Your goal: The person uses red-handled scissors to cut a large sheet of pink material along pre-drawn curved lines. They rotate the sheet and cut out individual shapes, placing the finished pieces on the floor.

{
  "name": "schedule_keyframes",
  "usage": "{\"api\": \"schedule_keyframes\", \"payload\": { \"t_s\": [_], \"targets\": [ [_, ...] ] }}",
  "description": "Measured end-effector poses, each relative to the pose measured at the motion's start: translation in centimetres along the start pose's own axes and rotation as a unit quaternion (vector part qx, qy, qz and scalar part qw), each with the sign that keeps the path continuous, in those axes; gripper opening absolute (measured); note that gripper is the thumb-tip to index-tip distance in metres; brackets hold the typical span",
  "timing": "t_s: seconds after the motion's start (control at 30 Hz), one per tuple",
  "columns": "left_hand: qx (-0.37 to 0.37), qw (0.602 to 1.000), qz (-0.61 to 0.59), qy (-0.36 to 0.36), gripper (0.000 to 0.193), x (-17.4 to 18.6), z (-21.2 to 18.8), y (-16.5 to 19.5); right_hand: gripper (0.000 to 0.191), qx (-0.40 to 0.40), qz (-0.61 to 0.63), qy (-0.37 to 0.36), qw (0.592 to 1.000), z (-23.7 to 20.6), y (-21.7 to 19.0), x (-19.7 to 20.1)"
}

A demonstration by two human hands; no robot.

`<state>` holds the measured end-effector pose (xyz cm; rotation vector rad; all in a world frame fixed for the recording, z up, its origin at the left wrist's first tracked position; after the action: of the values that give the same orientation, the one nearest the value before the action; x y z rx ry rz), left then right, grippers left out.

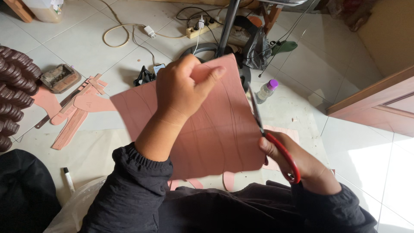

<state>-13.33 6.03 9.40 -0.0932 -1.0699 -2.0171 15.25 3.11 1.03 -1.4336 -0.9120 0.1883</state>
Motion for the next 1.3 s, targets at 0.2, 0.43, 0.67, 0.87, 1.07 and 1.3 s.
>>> {"api": "schedule_keyframes", "payload": {
  "t_s": [0.2, 0.43, 0.67, 0.87, 1.07, 1.3],
  "targets": [
    [0.003, 1.0, -0.024, 0.007, 0.055, 0.5, 0.3, -1.1, 0.066, 0.013, 0.053, 0.106, 0.993, 0.9, -0.2, 2.8],
    [-0.079, 0.997, -0.004, -0.011, 0.06, -1.8, -1.0, 0.2, 0.037, 0.093, 0.097, 0.195, 0.972, 1.8, -2.9, 1.7],
    [-0.134, 0.986, -0.004, -0.095, 0.053, -3.8, -2.2, 3.1, 0.03, -0.001, 0.075, 0.193, 0.978, 2.8, -1.0, -0.2],
    [-0.148, 0.987, 0.032, 0.057, 0.04, -2.3, -3.4, 4.2, 0.017, -0.001, 0.146, 0.336, 0.931, 3.6, 1.5, 1.1],
    [0.228, 0.807, 0.104, -0.535, 0.065, -5.1, -9.1, -0.1, 0.013, 0.05, 0.334, 0.452, 0.826, 4.0, 4.3, 4.7],
    [0.386, 0.764, -0.126, -0.502, 0.072, -3.2, -13.5, -2.8, 0.007, 0.128, 0.454, 0.372, 0.799, 4.3, 2.8, 4.7]
  ]
}}
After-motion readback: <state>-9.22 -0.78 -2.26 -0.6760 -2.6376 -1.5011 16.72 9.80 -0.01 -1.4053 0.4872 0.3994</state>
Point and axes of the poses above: each hand's wrist, its own z-axis towards the middle knuckle, its own x-axis out of the back of the hand, y = z × x, the point moved 5 cm from there along z, towards the middle knuckle, and after that the axes turned 10 degrees about x, right-handed, at the moved point
